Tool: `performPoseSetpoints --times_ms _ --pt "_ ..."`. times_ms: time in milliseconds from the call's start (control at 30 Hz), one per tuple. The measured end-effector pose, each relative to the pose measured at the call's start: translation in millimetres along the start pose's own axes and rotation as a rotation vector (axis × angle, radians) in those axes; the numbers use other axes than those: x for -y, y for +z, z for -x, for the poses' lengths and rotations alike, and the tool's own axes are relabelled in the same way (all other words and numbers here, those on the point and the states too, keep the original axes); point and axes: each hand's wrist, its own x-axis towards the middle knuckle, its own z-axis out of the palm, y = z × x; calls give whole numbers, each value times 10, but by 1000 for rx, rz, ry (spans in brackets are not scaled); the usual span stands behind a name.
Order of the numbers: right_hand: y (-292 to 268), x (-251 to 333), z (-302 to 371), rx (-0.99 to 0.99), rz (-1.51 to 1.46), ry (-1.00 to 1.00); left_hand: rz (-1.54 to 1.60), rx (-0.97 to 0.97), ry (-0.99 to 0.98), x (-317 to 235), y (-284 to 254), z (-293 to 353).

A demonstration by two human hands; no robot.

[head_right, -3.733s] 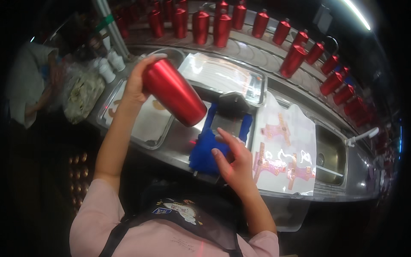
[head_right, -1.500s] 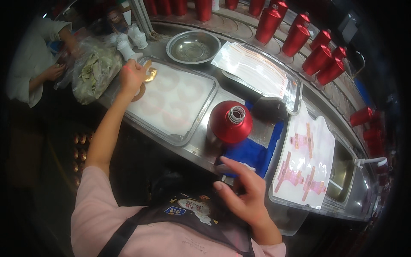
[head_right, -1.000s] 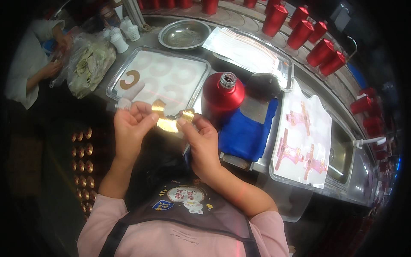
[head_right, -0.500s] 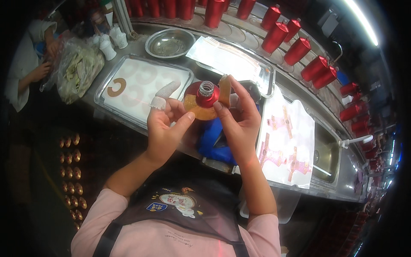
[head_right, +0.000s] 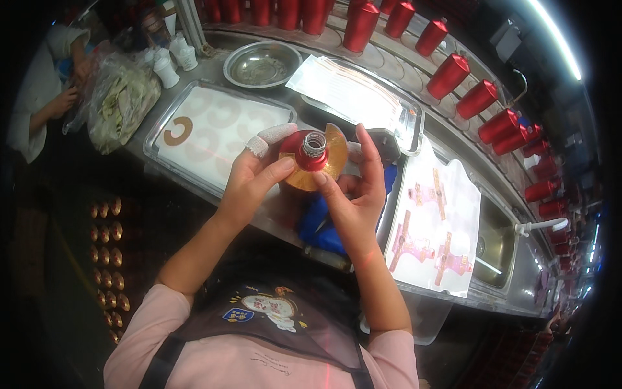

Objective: The person applies a gold circular sticker to the neck of a red bottle, then uses a black tool to smooth it. They then apply a long rectangular label to the body of the bottle, smoothing it with their fingers. Finally, they place the finished bottle on a nearby rack.

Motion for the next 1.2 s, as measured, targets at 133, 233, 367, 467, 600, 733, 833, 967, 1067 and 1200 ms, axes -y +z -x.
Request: performPoseSetpoints --times_ms 133,233,367,467,600,733,833,967,1067,1200 --pt "5 18 -51 23 -113 45 48 -28 -30 -38 27 3" --pt "7 36 -69 1 -141 85 12 -25 -61 -62 31 -14" --pt "19 38 -62 -4 -242 96 156 -14 -74 -56 5 -13" --pt "24 31 -52 -26 -233 97 73 42 -33 -25 -21 -4" --pt "32 48 -36 -2 -133 70 69 61 -13 10 -42 -8" --pt "45 79 -43 -1 -124 81 54 64 -19 16 -54 -20" --pt "47 87 -48 -7 -95 81 59 56 -18 18 -47 -19" --pt "40 46 -43 -2 -110 62 72 46 -19 12 -33 -9" --pt "40 -9 -46 -9 -93 26 51 47 -28 -13 -30 -6" --pt "50 -74 -63 -40 -137 -18 151 32 -86 -59 -21 -4"
